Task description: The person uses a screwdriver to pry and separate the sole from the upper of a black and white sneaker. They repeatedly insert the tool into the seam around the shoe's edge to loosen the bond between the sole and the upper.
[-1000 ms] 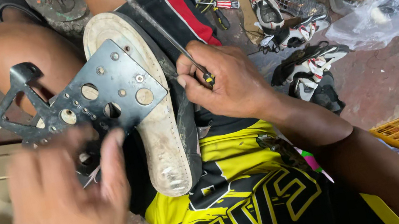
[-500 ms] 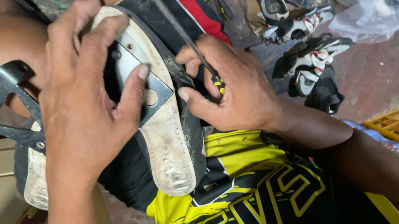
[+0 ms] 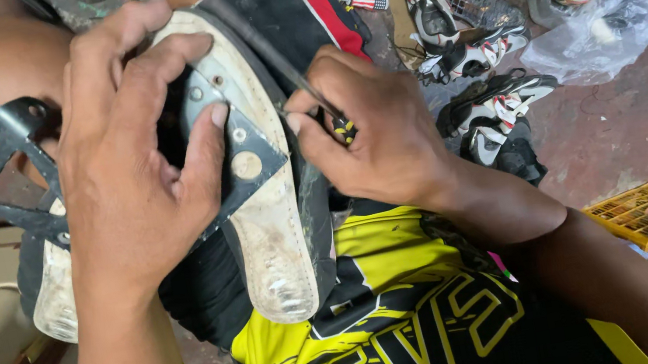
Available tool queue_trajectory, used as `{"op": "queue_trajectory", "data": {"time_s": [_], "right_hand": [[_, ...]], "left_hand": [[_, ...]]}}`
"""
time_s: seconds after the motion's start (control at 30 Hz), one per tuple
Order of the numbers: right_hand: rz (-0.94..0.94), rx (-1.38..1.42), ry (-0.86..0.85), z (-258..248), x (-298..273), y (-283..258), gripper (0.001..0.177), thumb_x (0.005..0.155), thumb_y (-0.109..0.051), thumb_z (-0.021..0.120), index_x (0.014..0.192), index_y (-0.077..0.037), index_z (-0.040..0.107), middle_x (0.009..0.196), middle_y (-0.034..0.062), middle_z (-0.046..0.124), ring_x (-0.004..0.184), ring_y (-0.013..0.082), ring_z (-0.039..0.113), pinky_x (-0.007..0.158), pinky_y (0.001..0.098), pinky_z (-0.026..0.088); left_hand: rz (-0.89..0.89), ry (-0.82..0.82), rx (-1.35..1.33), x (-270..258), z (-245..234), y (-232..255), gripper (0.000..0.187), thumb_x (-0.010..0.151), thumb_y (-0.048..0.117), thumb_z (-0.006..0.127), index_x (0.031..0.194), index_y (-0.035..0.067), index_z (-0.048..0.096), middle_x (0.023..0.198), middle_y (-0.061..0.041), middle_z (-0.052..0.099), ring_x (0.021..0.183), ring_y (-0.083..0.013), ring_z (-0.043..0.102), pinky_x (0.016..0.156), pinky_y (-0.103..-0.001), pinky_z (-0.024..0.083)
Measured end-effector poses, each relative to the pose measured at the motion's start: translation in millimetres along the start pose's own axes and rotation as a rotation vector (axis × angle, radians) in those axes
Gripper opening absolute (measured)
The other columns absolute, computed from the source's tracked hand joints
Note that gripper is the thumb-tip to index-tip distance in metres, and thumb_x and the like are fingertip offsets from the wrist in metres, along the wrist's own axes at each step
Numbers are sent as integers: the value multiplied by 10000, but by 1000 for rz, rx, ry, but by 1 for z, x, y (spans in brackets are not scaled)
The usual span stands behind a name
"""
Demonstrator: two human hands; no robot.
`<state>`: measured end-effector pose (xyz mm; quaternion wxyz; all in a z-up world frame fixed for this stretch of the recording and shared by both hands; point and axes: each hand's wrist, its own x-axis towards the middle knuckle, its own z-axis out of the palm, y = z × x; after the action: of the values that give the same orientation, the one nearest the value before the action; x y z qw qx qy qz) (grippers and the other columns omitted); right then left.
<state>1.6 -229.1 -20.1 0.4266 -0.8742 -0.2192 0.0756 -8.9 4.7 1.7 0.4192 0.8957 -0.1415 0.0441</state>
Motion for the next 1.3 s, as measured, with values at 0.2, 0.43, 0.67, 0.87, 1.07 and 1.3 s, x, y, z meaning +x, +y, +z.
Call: {"op": "queue_trajectory", "data": {"time_s": [0.2,0.43,0.67,0.87,1.07,1.3], "right_hand": [[122,345,-1,6,1,-4,80,1000,-21,727,982,-39,651,856,-27,633,720,13,510,623,219,411],[182,454,-61,10,-1,1,68,1006,2,687,1068,-12,663,935,-26,624,704,-5,478,617,192,380],[132,718,-110,15,-2,4,81,1063,39,644,1135,19,675,1030,13,617,775,-4,525,667,183,414],[208,793,-207,16,10,6,154,1020,74,622,1142,20,698,1011,43,657,652,11,541,566,189,426],[204,859,-288,17,18,11,182,1024,81,595,1166,43,702,1001,63,679,632,19,546,557,189,436],[241,847,-315,19,22,8,186,1031,36,589,1184,44,693,999,48,676,642,23,556,561,198,443]], "left_hand": [[33,-19,-82,4,-10,7,588,718,94,896,1234,-16,637,1406,-250,486,1315,-449,537,1091,-482,459],[-20,-10,-150,0,-7,-8,558,849,92,918,1312,18,615,1478,-209,482,1392,-376,546,1154,-404,465],[10,47,-101,-3,-16,-9,567,795,65,924,1273,-21,631,1463,-211,496,1376,-381,552,1165,-429,468],[-29,96,-154,-11,-21,-13,562,824,69,914,1304,-1,630,1479,-197,502,1386,-349,559,1182,-401,465],[-36,138,-180,-20,-17,-27,528,860,47,919,1293,-7,621,1472,-198,496,1357,-325,559,1161,-367,454],[-72,213,-178,-26,-14,-27,496,859,40,916,1261,-3,627,1439,-193,511,1322,-310,577,1142,-363,462]]}}
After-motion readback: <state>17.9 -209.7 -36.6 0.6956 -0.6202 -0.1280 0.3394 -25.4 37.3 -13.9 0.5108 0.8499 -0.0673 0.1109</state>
